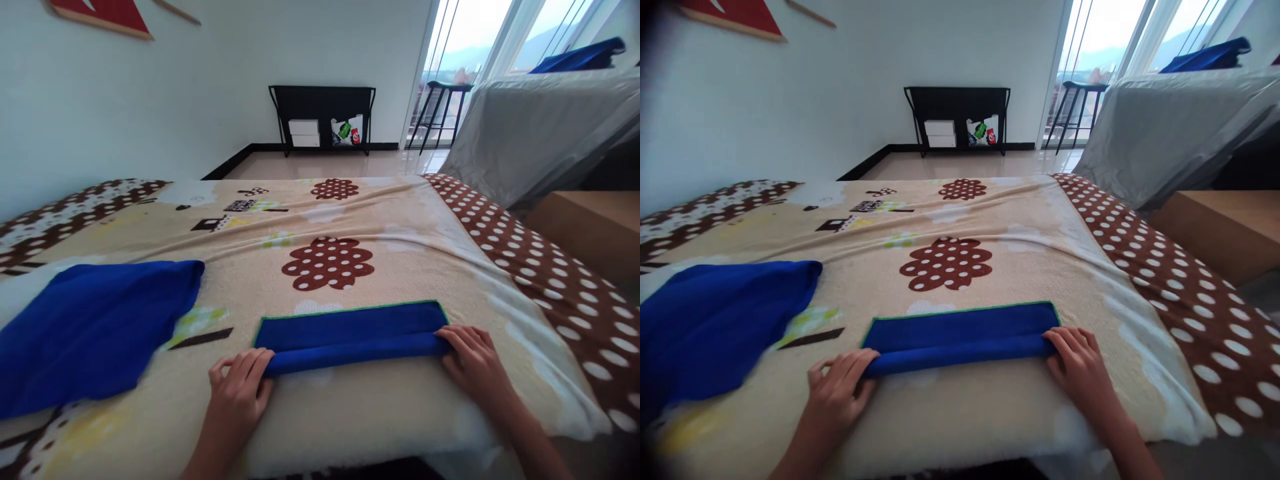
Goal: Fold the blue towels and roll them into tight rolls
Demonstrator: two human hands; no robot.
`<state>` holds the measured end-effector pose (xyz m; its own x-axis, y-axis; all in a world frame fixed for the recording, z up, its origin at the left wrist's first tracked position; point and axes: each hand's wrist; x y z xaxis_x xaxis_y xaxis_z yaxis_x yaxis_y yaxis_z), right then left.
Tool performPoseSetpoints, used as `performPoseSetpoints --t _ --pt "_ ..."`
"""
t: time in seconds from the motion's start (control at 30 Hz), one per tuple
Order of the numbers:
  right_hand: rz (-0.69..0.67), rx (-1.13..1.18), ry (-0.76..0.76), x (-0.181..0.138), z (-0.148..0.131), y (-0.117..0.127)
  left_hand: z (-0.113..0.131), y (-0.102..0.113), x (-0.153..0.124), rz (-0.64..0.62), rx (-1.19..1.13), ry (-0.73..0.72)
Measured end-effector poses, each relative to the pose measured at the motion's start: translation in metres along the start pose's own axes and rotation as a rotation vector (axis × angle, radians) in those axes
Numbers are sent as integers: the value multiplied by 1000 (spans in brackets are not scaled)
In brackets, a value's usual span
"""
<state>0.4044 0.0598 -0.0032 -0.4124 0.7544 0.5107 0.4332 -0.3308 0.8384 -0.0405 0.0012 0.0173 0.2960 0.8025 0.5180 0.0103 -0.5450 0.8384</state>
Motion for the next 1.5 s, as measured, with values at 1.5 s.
performPoseSetpoints --t 1.5 --pt "-203 1 72 69 -84 -34 85 -5 74 -253 -78 -53"
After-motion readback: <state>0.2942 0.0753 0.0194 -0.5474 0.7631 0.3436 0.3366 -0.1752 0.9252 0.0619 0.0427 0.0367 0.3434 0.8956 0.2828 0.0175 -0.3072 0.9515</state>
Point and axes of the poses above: each hand's wrist, its own x-axis towards the middle knuckle, its own y-axis out of the back of the hand, z = x × y, and after that the axes turned 6 degrees about x, right-handed
